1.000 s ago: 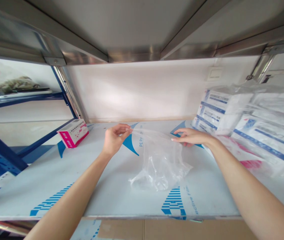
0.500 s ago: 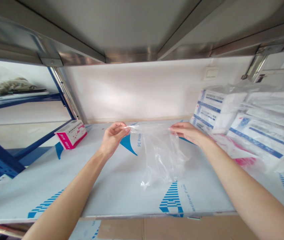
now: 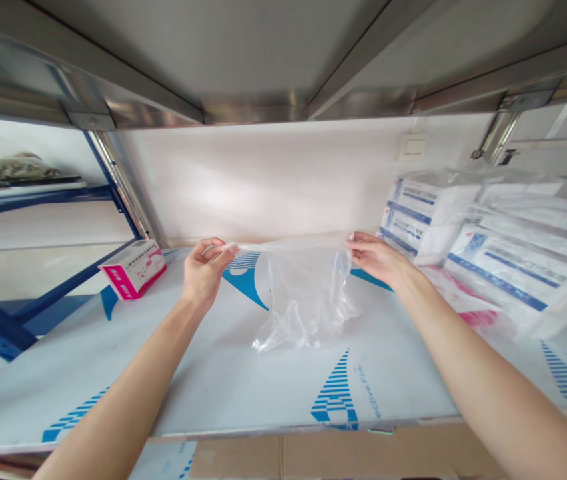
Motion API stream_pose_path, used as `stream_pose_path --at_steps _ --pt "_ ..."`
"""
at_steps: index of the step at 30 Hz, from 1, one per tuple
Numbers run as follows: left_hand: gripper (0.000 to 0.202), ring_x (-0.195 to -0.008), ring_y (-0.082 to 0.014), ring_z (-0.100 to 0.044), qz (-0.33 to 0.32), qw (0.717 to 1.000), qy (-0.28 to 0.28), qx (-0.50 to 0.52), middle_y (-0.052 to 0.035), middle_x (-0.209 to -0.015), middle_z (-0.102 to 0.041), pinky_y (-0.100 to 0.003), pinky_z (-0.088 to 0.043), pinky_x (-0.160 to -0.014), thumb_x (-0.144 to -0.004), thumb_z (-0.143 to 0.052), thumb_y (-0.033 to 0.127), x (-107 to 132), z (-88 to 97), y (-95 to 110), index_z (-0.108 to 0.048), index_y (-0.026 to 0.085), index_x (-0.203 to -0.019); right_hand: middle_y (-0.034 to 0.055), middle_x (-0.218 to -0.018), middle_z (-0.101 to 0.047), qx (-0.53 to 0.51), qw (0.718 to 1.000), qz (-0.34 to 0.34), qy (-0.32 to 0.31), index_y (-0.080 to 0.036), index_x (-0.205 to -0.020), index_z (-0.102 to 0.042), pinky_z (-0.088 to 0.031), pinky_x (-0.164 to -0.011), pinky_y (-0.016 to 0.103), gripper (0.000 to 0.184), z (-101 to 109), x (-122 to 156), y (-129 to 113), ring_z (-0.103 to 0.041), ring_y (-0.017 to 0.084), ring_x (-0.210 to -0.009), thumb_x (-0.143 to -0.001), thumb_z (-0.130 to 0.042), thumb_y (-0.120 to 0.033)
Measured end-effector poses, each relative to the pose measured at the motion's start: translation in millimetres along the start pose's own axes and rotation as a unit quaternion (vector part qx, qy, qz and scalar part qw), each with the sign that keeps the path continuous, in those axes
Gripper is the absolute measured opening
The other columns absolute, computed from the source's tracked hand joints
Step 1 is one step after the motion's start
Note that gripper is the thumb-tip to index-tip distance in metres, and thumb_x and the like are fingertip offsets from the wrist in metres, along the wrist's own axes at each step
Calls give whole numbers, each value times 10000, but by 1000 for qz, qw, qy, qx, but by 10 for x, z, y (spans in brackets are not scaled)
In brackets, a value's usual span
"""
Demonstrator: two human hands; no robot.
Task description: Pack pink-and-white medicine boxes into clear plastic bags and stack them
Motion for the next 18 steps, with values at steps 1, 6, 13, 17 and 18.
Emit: stream_pose_path --at_steps 1,6,13,17,18 --pt "455 -749 -157 -678 -1 1000 6 -7 19 -710 -679 -281 -512 -726 -533 -889 354 -10 12 -12 -561 205 -810 5 -833 -685 1 1000 2 9 -241 -797 -643 -564 -751 283 219 0 -7 -1 -671 168 -840 -632 -781 -198" --pt "420 -795 -200 -669 24 993 1 -117 -45 -842 -676 -341 -541 -741 -566 -852 411 -25 42 -158 -619 199 -844 54 -952 -733 52 998 -40 20 -224 -940 -663 -582 -822 327 288 -55 32 101 -705 197 -896 -698 -812 -266" --pt "284 -738 -203 -620 -1 873 -241 -425 -42 -822 -682 -292 -488 -648 -844 -626 499 694 -154 162 -727 234 -852 96 -726 -732 376 914 -147 -40 -171 -777 -688 -566 -579 301 481 -96 549 195 -690 188 -610 -782 -688 -652" --pt "429 -762 -192 -641 89 801 -364 -466 -13 -887 -709 -292 -505 -714 -805 -675 506 1159 -162 121 -669 255 -1153 81 -675 -722 369 914 -143 -92 -150 -699 -679 -523 -517 241 487 -284 738 256 -668 150 -566 -809 -670 -624" --pt "449 -742 -187 -638 96 807 -352 -465 -10 -871 -707 -292 -507 -713 -791 -688 489 1179 -145 106 -657 248 -1168 69 -651 -710 364 918 -135 -89 -151 -670 -669 -508 -504 234 454 -323 741 269 -653 138 -544 -819 -681 -579"
Point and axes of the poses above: each hand's wrist, its own x-axis away from the middle knuckle, its own z-axis out of the back of the hand, y = z × x, the point moved 6 cm from there along -x, towards the middle knuckle
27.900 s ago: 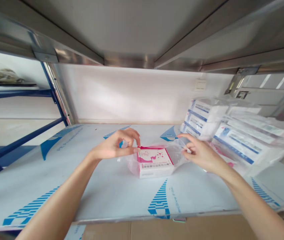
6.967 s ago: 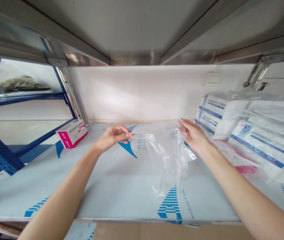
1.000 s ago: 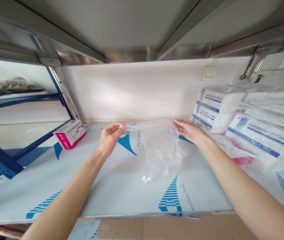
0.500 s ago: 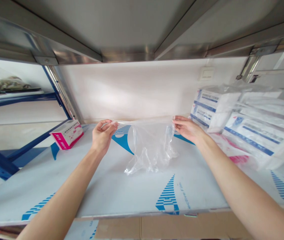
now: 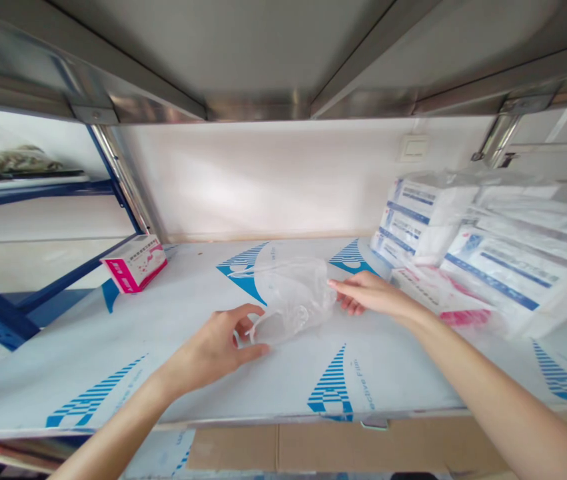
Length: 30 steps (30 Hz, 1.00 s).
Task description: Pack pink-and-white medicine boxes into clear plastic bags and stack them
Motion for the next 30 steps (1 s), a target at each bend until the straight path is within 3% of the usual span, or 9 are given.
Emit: stream_pose_path --at_steps 5,10,12,18,22,24,26,28,30 --pt "272 -643 -165 -612 13 996 58 68 6 -709 -667 -261 -485 -617 -824 -624 437 -74 75 -124 -681 212 -968 21 -590 -671 -97 995 3 -23 -159 -612 -639 -476 -513 206 251 -109 -35 -41 -603 101 -514 -787 -748 -301" --pt "104 -576 -142 -595 -13 963 266 -34 23 -647 -643 -253 -487 -616 -818 -598 313 107 348 -157 -623 213 -804 24 -648 -685 -285 955 -40 64 -152 -679 -659 -487 -506 176 132 99 56 84 -613 86 -532 -792 -718 -183" --pt "67 -552 -129 -592 -30 953 299 -40 33 -646 -632 -237 -490 -593 -823 -589 277 196 342 -152 -614 215 -826 36 -674 -700 -320 941 -44 98 -157 -696 -655 -517 -521 191 119 158 85 143 -648 109 -568 -800 -709 -173" --pt "236 -688 -139 -629 -238 944 162 -164 -25 -823 -658 -248 -484 -637 -988 -439 219 369 29 125 -653 221 -1088 50 -711 -744 -331 936 -41 112 -207 -753 -582 -617 -693 275 109 115 63 250 -738 168 -692 -822 -623 -134" --pt "301 -623 -158 -625 -328 926 16 -187 -12 -709 -644 -272 -466 -582 -958 -560 470 520 -155 404 -711 211 -984 2 -687 -734 -236 964 15 121 -228 -823 -583 -633 -735 309 173 145 -55 226 -736 165 -665 -752 -649 -84" --pt "369 -567 -158 -609 -337 925 14 -175 2 -637 -621 -287 -475 -573 -944 -553 523 487 -126 551 -719 202 -1014 5 -662 -724 -198 973 27 118 -210 -836 -628 -635 -717 321 185 181 -168 195 -729 177 -646 -722 -661 -68" --pt "360 -623 -168 -639 -322 928 62 -179 -24 -675 -650 -305 -513 -630 -1003 -457 422 309 -21 645 -728 184 -1007 19 -666 -724 -154 979 38 131 -191 -857 -671 -633 -728 338 192 243 -296 127 -732 194 -668 -715 -655 -63" --pt "321 -923 -214 -689 -301 929 87 -197 -86 -961 -725 -356 -549 -836 -1009 -451 344 5 64 653 -715 181 -1092 54 -782 -754 -107 978 52 169 -180 -958 -699 -619 -816 389 244 302 -391 22 -745 222 -782 -748 -622 -83" --pt "310 -1213 -271 -588 -297 920 90 -239 -112 -1234 -674 -445 -464 -1053 -989 -491 321 -347 92 598 -691 206 -1196 106 -1066 -751 -56 970 80 222 -184 -1145 -675 -533 -997 474 375 294 -400 -125 -707 266 -1041 -791 -576 -106"
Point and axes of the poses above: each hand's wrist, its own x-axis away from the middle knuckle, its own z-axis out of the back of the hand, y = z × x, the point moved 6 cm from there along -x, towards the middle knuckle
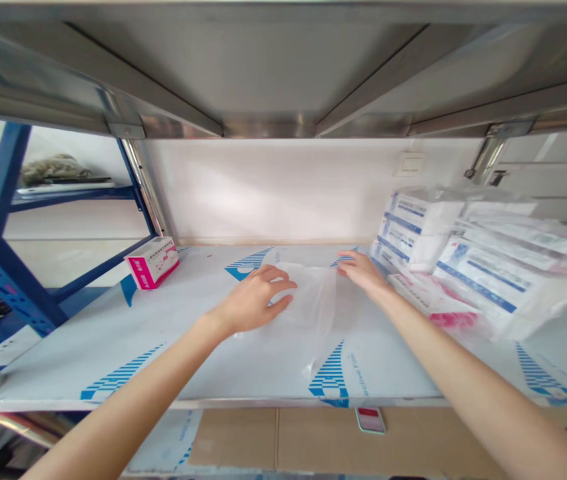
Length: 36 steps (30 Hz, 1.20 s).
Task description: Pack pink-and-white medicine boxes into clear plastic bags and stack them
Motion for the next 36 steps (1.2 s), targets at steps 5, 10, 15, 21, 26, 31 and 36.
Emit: stream_pose_path --at_steps 5,10,15,21,26,31,36 --pt "545 -1536 -324 -97 94 984 -142 -45 -59 -1644 -253 -546 -163 -1222 -1014 -387 483 -292 -527 -570 -390 280 -1519 107 -1494 -515 104 986 133 -14 -192 -1345 -614 -197 -1240 416 456 -457 400 -337 -356 270 -1458 -901 -530 -253" --pt "725 -1536 -332 -44 197 959 -203 -28 -80 -1668 -58 -612 -60 -1204 -985 -206 654 -116 -803 -794 -163 260 -1592 146 -1660 -139 361 905 102 -199 -169 -1585 -232 -98 -1228 516 765 -916 512 -112 -69 331 -1533 -972 -309 -620" --pt "890 -1536 -331 -47 248 944 -216 -12 -108 -1665 -46 -615 -50 -1202 -890 -142 803 -29 -854 -875 -126 260 -1596 108 -1666 -105 368 880 152 -259 -239 -1590 -210 -58 -1230 513 842 -981 225 -14 -48 312 -1535 -922 -249 -749" --pt "910 -1520 -423 -38 302 932 -197 -15 -141 -1666 -63 -733 -30 -1137 -873 -147 815 -112 -861 -967 -208 251 -1584 89 -1658 -164 360 880 174 -258 -246 -1571 -285 -77 -1235 500 803 -988 47 -30 -95 298 -1534 -934 -271 -734" --pt "880 -1526 -380 41 299 936 -184 1 -79 -1675 3 -687 -25 -1166 -875 -123 812 -112 -849 -947 -160 300 -1589 54 -1629 -285 253 914 222 -226 -259 -1537 -374 -138 -1246 445 708 -838 -63 -119 -192 244 -1524 -969 -292 -674" --pt "950 -1522 -387 47 312 934 -176 3 -143 -1666 -29 -647 -6 -1182 -836 -247 849 -56 -878 -942 -182 273 -1588 36 -1588 -379 230 919 236 -217 -291 -1475 -479 -174 -1240 471 616 -658 -13 -12 -273 255 -1500 -980 -341 -631" --pt "960 -1521 -406 -7 321 933 -165 9 -149 -1664 -65 -653 -14 -1178 -810 -268 875 -65 -883 -940 -249 293 -1572 32 -1626 -285 246 914 232 -223 -289 -1509 -418 -159 -1243 467 606 -534 155 116 -222 235 -1515 -987 -363 -593"
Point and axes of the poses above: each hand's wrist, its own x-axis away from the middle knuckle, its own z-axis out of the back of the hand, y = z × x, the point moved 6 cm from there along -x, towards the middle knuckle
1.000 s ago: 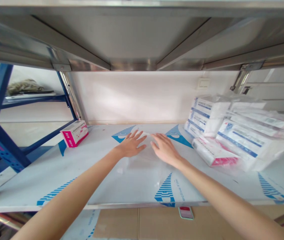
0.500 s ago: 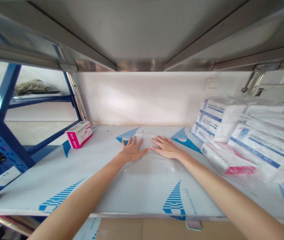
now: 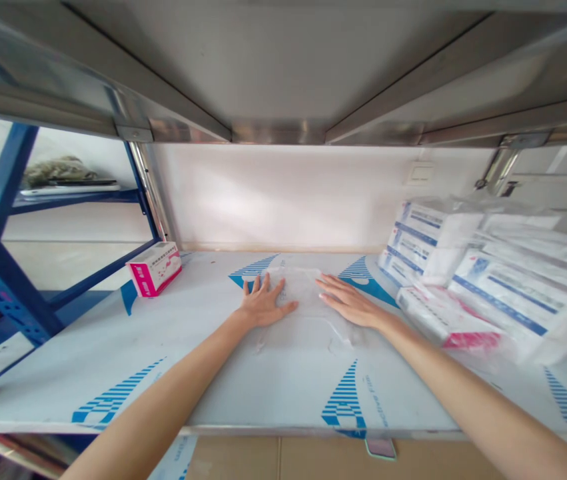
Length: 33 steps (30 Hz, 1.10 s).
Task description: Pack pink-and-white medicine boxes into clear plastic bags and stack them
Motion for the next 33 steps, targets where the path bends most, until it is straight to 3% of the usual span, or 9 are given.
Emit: stream_pose_path --at_steps 4,7,10,13,16,20,26,29,33 --pt "867 -1521 -398 7 11 999 32 13 -112 -1674 -18 -653 -65 -1181 -878 -168 817 55 133 33 -154 320 -1589 47 -1565 -421 -11 999 10 51 -283 -1469 -478 -247 -1222 463 533 102 186 -125 -362 237 -1461 -995 -392 -511" --pt "782 -1519 -403 49 1 994 112 3 -61 -1681 -49 -643 -64 -1193 -922 -245 753 193 313 168 -189 338 -1583 46 -1505 -509 3 995 26 101 -286 -1412 -543 -300 -1199 483 490 265 455 -305 -415 261 -1428 -960 -481 -464" --pt "663 -1529 -381 18 -81 982 168 -13 -45 -1654 -222 -585 -80 -1223 -957 -321 671 411 383 508 -383 332 -1523 68 -1375 -623 60 970 -8 234 -261 -1327 -608 -382 -1146 456 413 634 871 -367 -533 266 -1317 -943 -491 -355" --pt "571 -1534 -355 -45 -176 978 111 -2 -16 -1640 -269 -568 -102 -1227 -989 -267 630 579 228 898 -430 396 -1484 121 -1168 -710 153 934 -118 302 -213 -1140 -702 -456 -1044 463 322 975 1289 -178 -626 318 -1145 -903 -499 -294" --pt "594 -1524 -390 -18 -172 985 13 5 11 -1667 -164 -651 -59 -1192 -967 -223 688 591 1 1100 -330 471 -1509 202 -1182 -695 240 913 -222 245 -147 -1143 -707 -435 -1004 567 369 1069 1545 163 -600 420 -1156 -876 -537 -337" --pt "661 -1519 -407 -25 -139 989 -56 -5 -11 -1671 -121 -682 -47 -1168 -946 -157 725 484 -156 1104 -238 454 -1544 171 -1335 -636 280 913 -208 211 -216 -1317 -615 -386 -1019 607 469 920 1666 383 -521 418 -1282 -884 -539 -381" --pt "644 -1525 -384 -64 -148 987 -70 -12 -9 -1666 -147 -652 -42 -1179 -946 -219 724 314 -96 851 -319 446 -1518 97 -1338 -653 241 928 -144 244 -271 -1235 -662 -213 -1157 613 404 765 1707 198 -538 348 -1292 -843 -563 -283" --pt "630 -1519 -398 -85 -143 988 -50 -14 -38 -1665 -159 -657 -84 -1176 -965 -234 683 222 -8 778 -325 412 -1527 83 -1371 -629 176 951 -119 226 -284 -1248 -662 -274 -1141 608 428 732 1667 99 -508 350 -1328 -827 -586 -281" --pt "568 -1532 -340 -107 -158 987 11 -13 -16 -1671 -150 -575 -123 -1213 -1000 -261 589 250 150 818 -310 404 -1535 44 -1306 -674 112 970 -61 205 -291 -1203 -686 -347 -1133 540 388 721 1600 25 -535 305 -1307 -834 -576 -244"
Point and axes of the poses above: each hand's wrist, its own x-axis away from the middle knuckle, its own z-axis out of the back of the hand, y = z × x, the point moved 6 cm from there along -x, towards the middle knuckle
